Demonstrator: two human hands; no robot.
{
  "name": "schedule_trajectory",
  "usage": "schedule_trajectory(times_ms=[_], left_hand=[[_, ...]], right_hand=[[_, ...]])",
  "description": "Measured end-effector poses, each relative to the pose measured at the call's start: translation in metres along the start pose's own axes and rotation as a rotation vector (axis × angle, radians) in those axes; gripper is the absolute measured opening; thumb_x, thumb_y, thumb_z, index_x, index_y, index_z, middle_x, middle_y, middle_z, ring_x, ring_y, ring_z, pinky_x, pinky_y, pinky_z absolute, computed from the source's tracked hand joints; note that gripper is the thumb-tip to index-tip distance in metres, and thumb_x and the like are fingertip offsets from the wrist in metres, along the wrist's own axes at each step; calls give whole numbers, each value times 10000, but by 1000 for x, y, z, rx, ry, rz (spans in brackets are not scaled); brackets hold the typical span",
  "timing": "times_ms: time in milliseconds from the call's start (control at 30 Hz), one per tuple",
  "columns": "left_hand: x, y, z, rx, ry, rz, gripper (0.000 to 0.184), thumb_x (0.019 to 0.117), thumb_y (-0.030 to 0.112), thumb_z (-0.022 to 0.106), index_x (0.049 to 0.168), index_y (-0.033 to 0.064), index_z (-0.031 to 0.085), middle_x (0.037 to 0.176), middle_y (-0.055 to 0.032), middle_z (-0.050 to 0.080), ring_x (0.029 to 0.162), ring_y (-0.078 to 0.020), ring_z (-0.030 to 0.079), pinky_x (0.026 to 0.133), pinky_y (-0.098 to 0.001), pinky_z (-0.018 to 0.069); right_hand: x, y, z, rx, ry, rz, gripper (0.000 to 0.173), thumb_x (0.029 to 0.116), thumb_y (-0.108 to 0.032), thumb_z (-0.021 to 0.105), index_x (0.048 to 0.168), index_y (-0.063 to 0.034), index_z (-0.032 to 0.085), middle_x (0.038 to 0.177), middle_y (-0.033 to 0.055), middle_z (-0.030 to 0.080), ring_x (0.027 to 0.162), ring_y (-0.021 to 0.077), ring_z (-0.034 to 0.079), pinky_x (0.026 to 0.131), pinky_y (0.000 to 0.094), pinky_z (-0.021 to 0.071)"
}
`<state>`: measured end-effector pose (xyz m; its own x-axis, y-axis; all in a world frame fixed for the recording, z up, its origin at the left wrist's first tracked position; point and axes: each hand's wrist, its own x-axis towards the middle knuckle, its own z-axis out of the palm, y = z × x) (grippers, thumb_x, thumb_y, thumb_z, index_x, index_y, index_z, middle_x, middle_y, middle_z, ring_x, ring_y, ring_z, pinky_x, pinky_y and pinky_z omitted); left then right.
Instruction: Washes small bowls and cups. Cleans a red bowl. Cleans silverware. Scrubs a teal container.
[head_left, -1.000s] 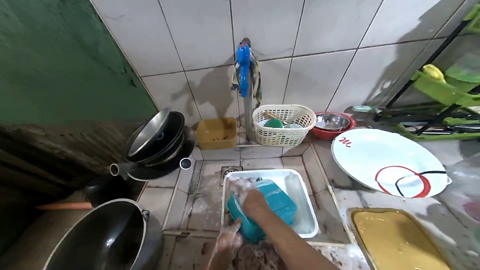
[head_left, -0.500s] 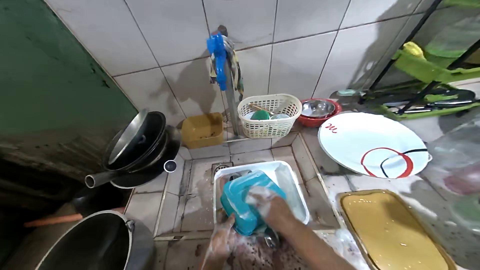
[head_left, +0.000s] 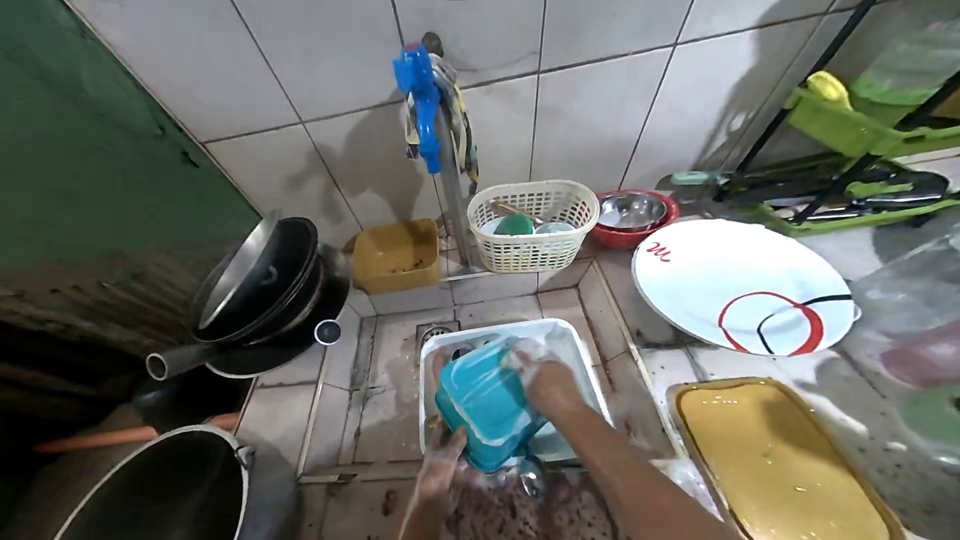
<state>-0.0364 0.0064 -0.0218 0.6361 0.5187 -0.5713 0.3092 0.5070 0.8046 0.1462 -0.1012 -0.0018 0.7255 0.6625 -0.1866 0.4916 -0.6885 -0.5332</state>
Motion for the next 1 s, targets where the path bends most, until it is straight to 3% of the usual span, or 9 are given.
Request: schedule_trajectory(times_ms=[100, 167, 233, 333, 533, 633, 733, 900, 1000], left_hand=[[-10, 13, 2, 119, 33, -19, 416, 1065, 93, 476, 1460, -11, 398, 1213, -171, 619, 976, -158, 654, 833, -318, 568], [-16, 12, -7, 216, -44, 72, 261, 1063, 44, 430, 1280, -96, 470, 1037, -140, 587, 859, -93, 570, 757, -234, 506], [-6, -1, -11, 183, -1, 127, 215, 1023, 13, 481, 1203, -103, 502, 968, -119, 589, 816, -82, 574, 703, -230, 511], [0, 3, 2, 94, 79, -9, 444, 1051, 70, 502, 1472, -22, 396, 1310, -200, 581, 1087, -188, 635, 914, -355, 554], [-5, 10, 5, 130, 66, -24, 580, 1046, 119, 543, 1567, 43, 299, 1449, -217, 506, 1207, -228, 606, 973, -384, 537], [-13, 34, 7, 204, 0, -54, 668, 1014, 80, 591, 1585, 56, 246, 1385, -219, 547, 1110, -215, 649, 898, -356, 568], [-14, 42, 5, 38, -53, 110, 646, 884, -59, 540, 1495, 18, 342, 1206, -140, 623, 985, -151, 669, 807, -321, 587], [-21, 66, 13, -181, 89, 315, 415, 1097, 222, 379, 1451, 17, 448, 1316, -146, 606, 1160, -187, 619, 983, -398, 533], [-45, 83, 11, -118, 143, 425, 438, 1070, 133, 415, 1483, -10, 390, 1320, -108, 600, 1121, -116, 636, 957, -321, 550]], right_hand=[[-32, -51, 25, 57, -24, -346, 346, 1066, -205, 477, 1331, -84, 665, 1420, 142, 613, 1372, 314, 540, 1139, 501, 443], [-41, -63, 35, 116, -19, -603, 327, 1071, -250, 461, 1231, -135, 722, 1333, 72, 680, 1330, 246, 582, 1106, 468, 483], [-30, -59, 28, 120, -129, -675, 336, 1077, -288, 471, 1284, -168, 707, 1399, 32, 645, 1386, 221, 527, 1158, 501, 416], [4, -27, 12, 51, -167, -427, 441, 1098, -271, 451, 1525, -180, 514, 1584, 86, 478, 1505, 309, 380, 1221, 604, 270], [45, 37, -4, 1, -79, 89, 457, 1116, -255, 397, 1543, -101, 452, 1521, 202, 512, 1305, 451, 568, 1045, 637, 465], [42, 43, -9, 99, -31, 109, 437, 1110, -329, 431, 1474, -111, 537, 1376, 213, 628, 1226, 434, 628, 1017, 637, 482], [31, 45, -19, 324, 62, 71, 423, 1089, -286, 511, 1439, -56, 570, 1395, 223, 613, 1270, 415, 600, 1072, 634, 444], [-6, 29, -35, 558, 296, -26, 465, 1054, -248, 570, 1460, -25, 535, 1392, 244, 597, 1232, 394, 620, 1037, 614, 480], [-25, 24, -50, 672, 284, -97, 485, 1037, -236, 541, 1455, 10, 518, 1364, 231, 609, 1111, 321, 666, 943, 533, 540]])
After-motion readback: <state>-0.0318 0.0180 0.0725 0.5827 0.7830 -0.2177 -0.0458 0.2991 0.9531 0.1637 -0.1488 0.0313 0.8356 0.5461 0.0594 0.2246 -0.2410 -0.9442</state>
